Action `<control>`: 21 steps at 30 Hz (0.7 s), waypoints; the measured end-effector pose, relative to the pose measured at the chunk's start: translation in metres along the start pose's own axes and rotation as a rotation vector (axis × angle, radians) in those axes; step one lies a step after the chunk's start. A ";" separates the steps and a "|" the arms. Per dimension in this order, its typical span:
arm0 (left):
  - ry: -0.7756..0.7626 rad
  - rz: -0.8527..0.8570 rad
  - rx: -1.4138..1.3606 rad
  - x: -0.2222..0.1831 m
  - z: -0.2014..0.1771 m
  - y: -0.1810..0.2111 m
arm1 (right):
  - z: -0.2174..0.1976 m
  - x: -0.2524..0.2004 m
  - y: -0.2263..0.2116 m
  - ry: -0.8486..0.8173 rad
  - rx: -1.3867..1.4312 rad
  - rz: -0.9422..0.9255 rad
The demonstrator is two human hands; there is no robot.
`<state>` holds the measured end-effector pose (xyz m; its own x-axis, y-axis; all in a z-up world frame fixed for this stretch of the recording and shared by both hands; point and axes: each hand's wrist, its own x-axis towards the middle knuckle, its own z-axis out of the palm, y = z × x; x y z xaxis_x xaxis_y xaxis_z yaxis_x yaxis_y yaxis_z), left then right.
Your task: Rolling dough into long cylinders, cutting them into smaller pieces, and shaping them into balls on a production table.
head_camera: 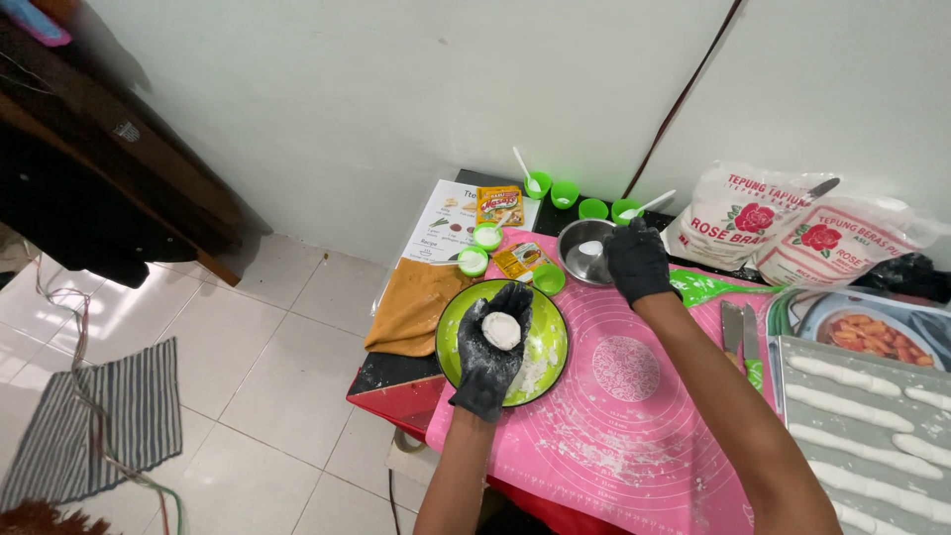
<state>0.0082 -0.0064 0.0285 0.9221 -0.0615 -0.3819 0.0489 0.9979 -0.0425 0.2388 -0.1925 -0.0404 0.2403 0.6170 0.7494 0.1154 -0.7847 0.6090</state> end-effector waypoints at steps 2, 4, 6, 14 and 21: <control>0.001 -0.002 0.000 0.001 0.000 0.000 | -0.001 0.002 0.002 0.057 -0.050 -0.001; -0.001 -0.004 0.001 0.001 -0.001 0.001 | 0.054 -0.040 -0.011 0.123 0.074 0.004; -0.001 -0.005 0.001 0.002 -0.001 0.000 | 0.078 -0.062 -0.017 0.187 0.199 0.007; 0.002 -0.006 -0.006 0.004 -0.002 0.001 | 0.006 -0.003 0.012 -0.869 0.950 0.580; 0.008 -0.004 -0.022 0.007 -0.001 -0.001 | -0.069 0.042 0.068 -0.810 0.944 0.283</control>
<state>0.0146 -0.0079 0.0252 0.9187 -0.0659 -0.3895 0.0442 0.9969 -0.0644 0.1898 -0.2156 0.0505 0.8467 0.4710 0.2475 0.5220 -0.8254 -0.2151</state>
